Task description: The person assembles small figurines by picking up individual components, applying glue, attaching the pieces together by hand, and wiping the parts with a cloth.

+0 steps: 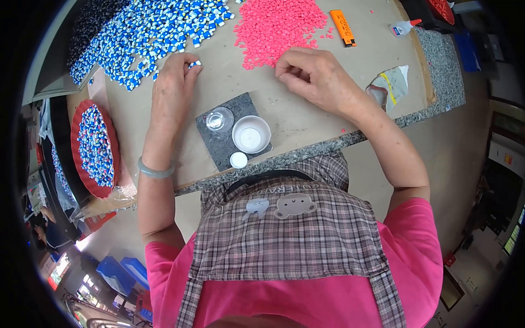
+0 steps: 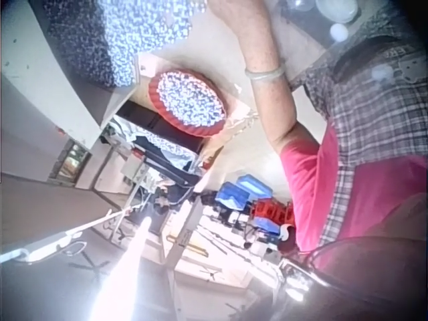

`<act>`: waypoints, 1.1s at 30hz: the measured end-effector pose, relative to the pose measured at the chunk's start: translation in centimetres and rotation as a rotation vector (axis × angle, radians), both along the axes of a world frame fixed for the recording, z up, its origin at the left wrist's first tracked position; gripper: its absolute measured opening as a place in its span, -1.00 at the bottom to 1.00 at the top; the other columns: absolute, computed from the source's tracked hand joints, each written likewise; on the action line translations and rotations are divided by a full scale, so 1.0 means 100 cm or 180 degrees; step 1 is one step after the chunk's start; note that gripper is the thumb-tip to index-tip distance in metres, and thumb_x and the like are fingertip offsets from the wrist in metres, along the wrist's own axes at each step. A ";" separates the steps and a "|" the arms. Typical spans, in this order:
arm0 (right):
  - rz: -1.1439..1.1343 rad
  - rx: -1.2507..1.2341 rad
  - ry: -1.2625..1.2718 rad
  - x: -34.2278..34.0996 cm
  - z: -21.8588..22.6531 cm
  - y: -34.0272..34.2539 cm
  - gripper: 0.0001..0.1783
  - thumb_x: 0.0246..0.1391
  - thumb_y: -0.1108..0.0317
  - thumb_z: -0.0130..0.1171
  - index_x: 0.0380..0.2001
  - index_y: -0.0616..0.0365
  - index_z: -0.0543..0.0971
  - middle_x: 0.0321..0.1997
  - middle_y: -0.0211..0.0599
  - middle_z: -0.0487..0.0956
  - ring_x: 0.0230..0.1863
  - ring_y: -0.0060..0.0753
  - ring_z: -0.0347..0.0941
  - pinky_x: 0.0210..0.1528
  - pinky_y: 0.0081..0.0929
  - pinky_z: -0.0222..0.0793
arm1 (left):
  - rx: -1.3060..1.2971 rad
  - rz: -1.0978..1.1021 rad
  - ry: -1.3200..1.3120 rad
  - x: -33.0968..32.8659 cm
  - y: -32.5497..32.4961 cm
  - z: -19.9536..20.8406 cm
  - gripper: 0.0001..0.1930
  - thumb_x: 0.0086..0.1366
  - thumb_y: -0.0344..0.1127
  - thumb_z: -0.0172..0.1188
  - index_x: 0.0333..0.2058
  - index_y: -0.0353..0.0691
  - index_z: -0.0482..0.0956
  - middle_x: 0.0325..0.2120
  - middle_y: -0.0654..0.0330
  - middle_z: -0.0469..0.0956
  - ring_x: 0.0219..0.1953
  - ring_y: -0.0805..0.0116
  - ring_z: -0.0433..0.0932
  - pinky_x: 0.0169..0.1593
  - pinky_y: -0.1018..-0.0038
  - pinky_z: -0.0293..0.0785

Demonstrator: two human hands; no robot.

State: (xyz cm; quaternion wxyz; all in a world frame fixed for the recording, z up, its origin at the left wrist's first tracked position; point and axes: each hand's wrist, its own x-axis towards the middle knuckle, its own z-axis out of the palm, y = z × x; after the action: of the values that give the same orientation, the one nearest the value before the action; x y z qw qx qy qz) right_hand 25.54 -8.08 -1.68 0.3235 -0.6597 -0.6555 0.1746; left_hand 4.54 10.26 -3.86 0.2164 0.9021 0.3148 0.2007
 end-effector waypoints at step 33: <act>-0.0166 -0.1095 0.3253 -0.021 0.014 -0.015 -0.91 0.15 0.54 0.14 -0.27 0.29 0.57 -0.41 -0.32 0.53 -0.46 -0.64 0.44 -0.44 -0.69 0.38 | -0.1345 0.0166 -0.0983 -0.034 -0.007 0.011 -0.82 0.26 -0.36 0.25 -0.22 -0.33 0.60 -0.44 0.18 0.56 -0.38 0.49 0.46 -0.24 0.58 0.38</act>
State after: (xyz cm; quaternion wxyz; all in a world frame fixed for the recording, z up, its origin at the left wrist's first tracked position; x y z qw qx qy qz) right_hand 23.39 -9.62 -0.31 0.4927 -0.5502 -0.3599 0.5701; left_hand 1.12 9.60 -2.79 0.4403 0.7871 0.3361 0.2714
